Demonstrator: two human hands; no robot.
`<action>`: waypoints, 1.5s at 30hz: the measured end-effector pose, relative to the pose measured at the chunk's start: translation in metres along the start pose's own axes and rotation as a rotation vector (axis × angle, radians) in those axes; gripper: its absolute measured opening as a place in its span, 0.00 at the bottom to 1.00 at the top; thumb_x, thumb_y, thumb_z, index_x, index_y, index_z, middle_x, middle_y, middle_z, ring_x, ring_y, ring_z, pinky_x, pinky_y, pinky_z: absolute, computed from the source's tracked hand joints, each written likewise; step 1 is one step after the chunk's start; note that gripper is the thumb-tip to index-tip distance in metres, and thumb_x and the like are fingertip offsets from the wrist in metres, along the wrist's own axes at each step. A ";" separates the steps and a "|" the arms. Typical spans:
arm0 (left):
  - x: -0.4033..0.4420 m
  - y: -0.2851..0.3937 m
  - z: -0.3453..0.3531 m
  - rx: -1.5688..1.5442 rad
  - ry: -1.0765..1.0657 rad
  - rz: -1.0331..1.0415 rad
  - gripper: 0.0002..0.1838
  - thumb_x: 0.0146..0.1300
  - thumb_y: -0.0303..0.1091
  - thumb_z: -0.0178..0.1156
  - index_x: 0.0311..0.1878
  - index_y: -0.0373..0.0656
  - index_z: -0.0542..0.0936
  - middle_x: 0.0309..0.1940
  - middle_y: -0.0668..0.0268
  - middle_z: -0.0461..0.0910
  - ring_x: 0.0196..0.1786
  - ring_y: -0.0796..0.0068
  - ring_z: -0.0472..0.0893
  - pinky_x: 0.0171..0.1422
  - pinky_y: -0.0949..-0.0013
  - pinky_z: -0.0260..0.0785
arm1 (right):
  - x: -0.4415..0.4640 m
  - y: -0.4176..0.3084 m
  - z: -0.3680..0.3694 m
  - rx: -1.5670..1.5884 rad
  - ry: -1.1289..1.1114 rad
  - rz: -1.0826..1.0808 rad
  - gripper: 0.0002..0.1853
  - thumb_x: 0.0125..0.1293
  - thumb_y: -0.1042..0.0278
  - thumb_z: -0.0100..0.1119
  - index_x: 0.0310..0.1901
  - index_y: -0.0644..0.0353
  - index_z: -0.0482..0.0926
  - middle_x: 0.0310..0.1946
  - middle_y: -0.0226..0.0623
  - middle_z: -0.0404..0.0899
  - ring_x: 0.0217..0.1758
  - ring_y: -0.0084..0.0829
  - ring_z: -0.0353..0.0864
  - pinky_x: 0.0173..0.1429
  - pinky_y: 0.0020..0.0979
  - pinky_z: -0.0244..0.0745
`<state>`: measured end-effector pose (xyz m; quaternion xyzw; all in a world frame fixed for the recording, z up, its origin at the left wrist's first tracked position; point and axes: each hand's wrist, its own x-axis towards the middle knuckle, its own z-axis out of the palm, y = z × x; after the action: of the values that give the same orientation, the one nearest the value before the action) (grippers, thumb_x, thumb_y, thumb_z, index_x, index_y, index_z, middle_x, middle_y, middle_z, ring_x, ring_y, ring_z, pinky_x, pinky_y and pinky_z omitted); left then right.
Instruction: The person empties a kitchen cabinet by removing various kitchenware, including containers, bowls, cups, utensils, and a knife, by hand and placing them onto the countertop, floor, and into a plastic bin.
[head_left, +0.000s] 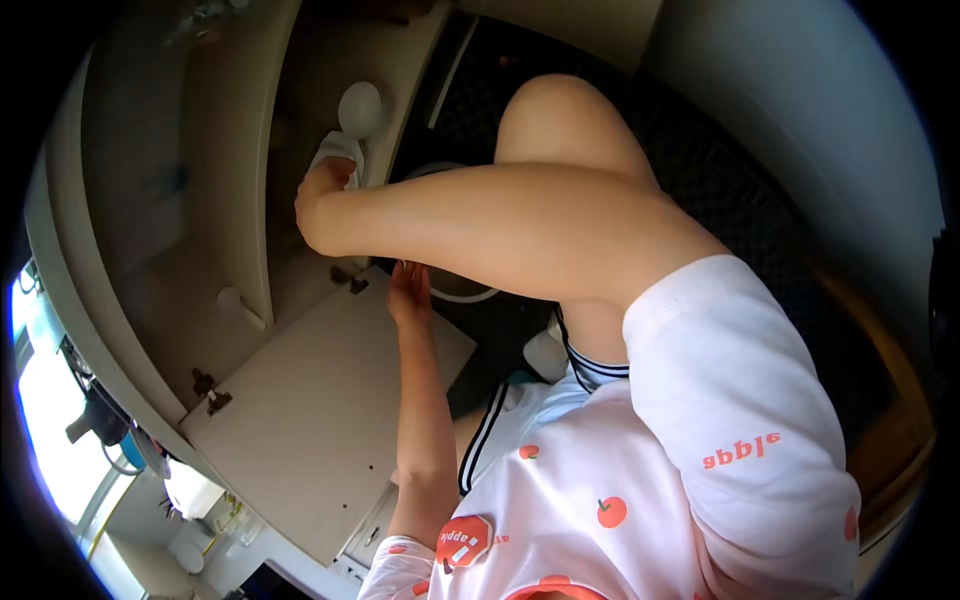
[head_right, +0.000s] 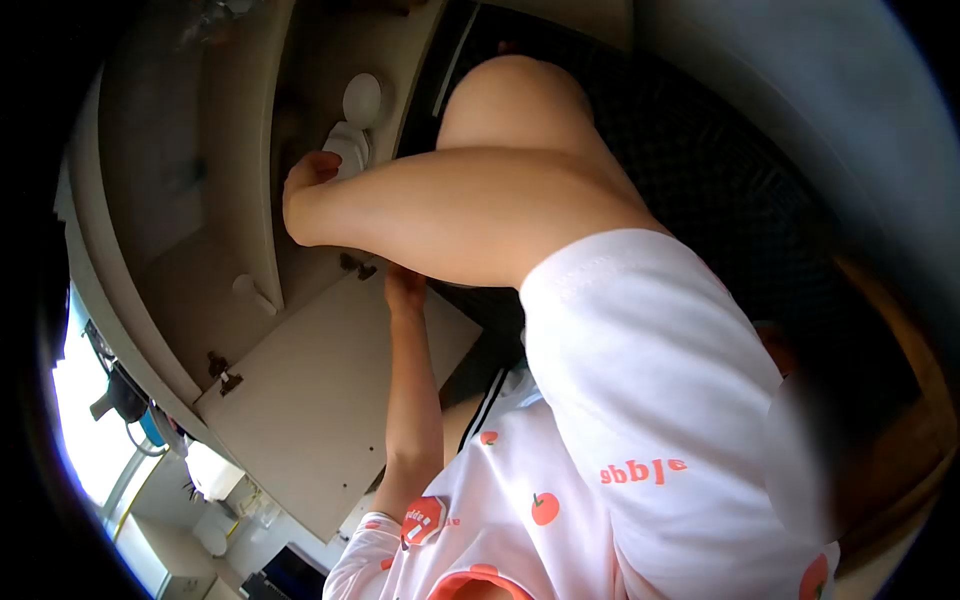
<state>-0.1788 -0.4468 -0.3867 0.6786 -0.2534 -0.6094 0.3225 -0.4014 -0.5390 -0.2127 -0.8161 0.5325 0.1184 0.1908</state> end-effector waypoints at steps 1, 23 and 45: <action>-0.004 0.002 -0.003 0.024 -0.005 0.004 0.27 0.72 0.38 0.43 0.69 0.34 0.55 0.66 0.55 0.61 0.66 0.63 0.65 0.68 0.66 0.61 | 0.001 -0.006 0.003 -0.032 -0.021 -0.055 0.26 0.54 0.61 0.64 0.56 0.54 0.75 0.56 0.43 0.73 0.57 0.45 0.72 0.49 0.50 0.71; -0.041 0.056 0.072 0.178 -0.139 0.279 0.20 0.70 0.39 0.45 0.61 0.38 0.66 0.54 0.59 0.73 0.54 0.64 0.75 0.58 0.63 0.69 | -0.017 -0.033 0.027 0.087 0.003 -0.214 0.25 0.55 0.61 0.63 0.56 0.53 0.75 0.56 0.39 0.73 0.58 0.45 0.72 0.51 0.50 0.71; 0.056 0.079 -0.072 -0.048 0.014 0.235 0.16 0.67 0.31 0.46 0.56 0.38 0.69 0.48 0.59 0.75 0.50 0.63 0.76 0.55 0.62 0.70 | 0.028 -0.087 0.056 0.052 -0.149 -0.213 0.25 0.55 0.60 0.63 0.56 0.52 0.75 0.56 0.38 0.74 0.58 0.45 0.71 0.52 0.50 0.71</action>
<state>-0.0967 -0.5314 -0.3617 0.6404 -0.3141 -0.5688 0.4096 -0.3104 -0.5061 -0.2584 -0.8518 0.4299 0.1439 0.2626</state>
